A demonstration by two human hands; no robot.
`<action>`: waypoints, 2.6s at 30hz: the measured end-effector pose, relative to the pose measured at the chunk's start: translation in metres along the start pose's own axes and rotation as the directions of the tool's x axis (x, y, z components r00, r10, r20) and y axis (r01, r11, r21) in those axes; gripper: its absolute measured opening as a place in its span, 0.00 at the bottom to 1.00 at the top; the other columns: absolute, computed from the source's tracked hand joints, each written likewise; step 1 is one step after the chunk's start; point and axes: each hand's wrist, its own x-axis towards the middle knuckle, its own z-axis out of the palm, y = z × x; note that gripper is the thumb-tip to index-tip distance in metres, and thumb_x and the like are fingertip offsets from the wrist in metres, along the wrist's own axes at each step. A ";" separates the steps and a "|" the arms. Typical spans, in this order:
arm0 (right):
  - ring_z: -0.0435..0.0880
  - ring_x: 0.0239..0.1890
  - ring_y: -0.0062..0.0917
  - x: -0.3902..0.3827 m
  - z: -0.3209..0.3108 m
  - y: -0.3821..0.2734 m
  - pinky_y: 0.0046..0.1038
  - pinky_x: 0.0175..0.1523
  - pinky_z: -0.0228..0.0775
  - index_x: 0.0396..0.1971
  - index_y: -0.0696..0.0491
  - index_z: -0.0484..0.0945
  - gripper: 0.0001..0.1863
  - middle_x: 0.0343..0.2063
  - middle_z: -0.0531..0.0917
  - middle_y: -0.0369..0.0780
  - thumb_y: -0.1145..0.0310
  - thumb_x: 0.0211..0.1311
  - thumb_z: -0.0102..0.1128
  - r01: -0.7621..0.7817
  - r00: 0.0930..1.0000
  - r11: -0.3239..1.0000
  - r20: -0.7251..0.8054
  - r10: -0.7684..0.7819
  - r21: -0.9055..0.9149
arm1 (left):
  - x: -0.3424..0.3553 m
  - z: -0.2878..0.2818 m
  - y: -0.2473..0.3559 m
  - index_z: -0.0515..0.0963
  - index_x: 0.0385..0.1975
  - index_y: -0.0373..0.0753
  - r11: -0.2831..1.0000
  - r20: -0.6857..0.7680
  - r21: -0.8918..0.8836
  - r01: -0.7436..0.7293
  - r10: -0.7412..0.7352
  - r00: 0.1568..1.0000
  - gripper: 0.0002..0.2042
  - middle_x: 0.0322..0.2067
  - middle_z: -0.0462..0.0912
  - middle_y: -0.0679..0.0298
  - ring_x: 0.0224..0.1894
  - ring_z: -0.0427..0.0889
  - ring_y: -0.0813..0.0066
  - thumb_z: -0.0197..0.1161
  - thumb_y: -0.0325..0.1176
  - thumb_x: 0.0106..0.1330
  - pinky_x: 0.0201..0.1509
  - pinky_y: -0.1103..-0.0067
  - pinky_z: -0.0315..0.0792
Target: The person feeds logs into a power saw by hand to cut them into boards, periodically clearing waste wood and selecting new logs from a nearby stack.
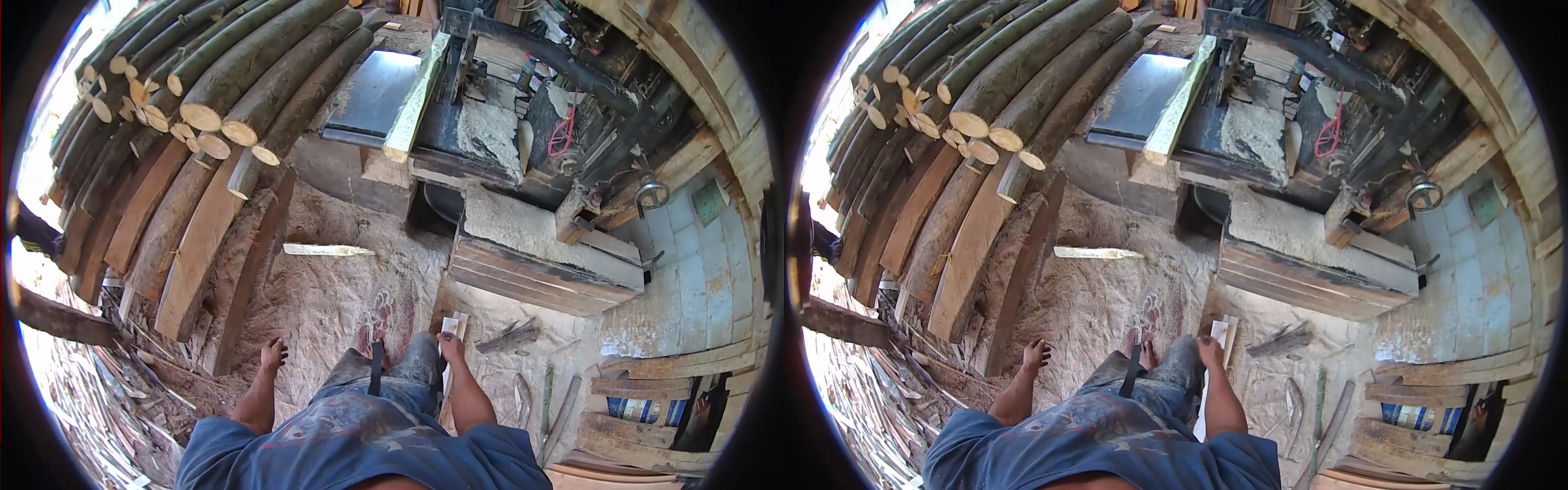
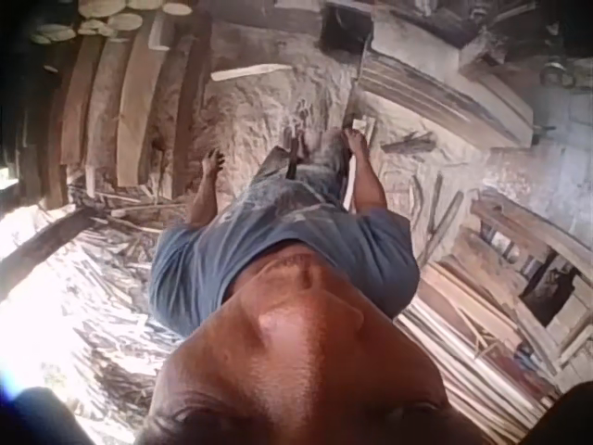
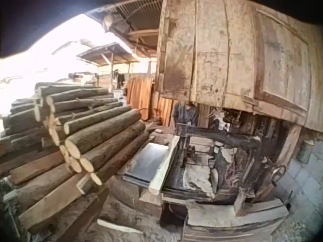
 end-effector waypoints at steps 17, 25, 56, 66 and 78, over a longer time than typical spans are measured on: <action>0.81 0.37 0.34 0.045 0.045 0.064 0.33 0.42 0.72 0.38 0.52 0.78 0.23 0.34 0.81 0.45 0.51 0.47 0.53 0.046 0.931 0.901 0.346 0.118 -0.432 | 0.017 0.059 -0.039 0.62 0.55 0.43 0.978 0.271 -0.044 0.202 -0.183 0.945 0.23 0.39 0.78 0.59 0.35 0.78 0.66 0.51 0.45 0.62 0.35 0.70 0.70; 0.80 0.27 0.20 0.174 0.013 -0.092 0.20 0.25 0.68 0.42 0.54 0.75 0.21 0.27 0.81 0.35 0.53 0.58 0.51 0.152 0.979 0.967 0.104 -0.176 0.204 | 0.080 0.141 0.102 0.63 0.55 0.43 0.998 0.324 0.055 0.036 -0.052 0.945 0.23 0.38 0.79 0.59 0.32 0.78 0.69 0.52 0.45 0.62 0.31 0.74 0.70; 0.58 0.60 0.43 0.338 -0.152 -0.428 0.34 0.62 0.50 0.59 0.60 0.53 0.45 0.58 0.60 0.53 0.36 0.53 0.43 0.141 0.989 0.925 -0.084 -0.119 0.353 | 0.148 0.432 0.525 0.57 0.58 0.29 0.842 0.468 -0.053 -0.537 0.496 0.731 0.41 0.53 0.67 0.48 0.54 0.68 0.62 0.52 0.60 0.56 0.57 0.75 0.61; 0.62 0.58 0.37 0.203 -0.083 -0.351 0.31 0.59 0.54 0.60 0.57 0.52 0.39 0.56 0.63 0.48 0.43 0.58 0.45 0.199 0.978 0.741 -0.078 -0.194 0.642 | 0.038 0.335 0.413 0.61 0.55 0.39 0.920 0.594 -0.286 -0.268 0.390 0.703 0.31 0.39 0.74 0.61 0.33 0.75 0.76 0.52 0.56 0.59 0.32 0.79 0.72; 0.65 0.55 0.35 0.052 0.004 -0.236 0.28 0.58 0.55 0.59 0.57 0.55 0.33 0.54 0.66 0.47 0.48 0.62 0.43 0.326 0.945 0.723 -0.194 -0.263 0.609 | -0.034 0.234 0.253 0.48 0.61 0.31 0.935 0.601 -0.280 -0.217 0.347 0.720 0.41 0.37 0.73 0.58 0.32 0.76 0.74 0.55 0.55 0.58 0.31 0.80 0.72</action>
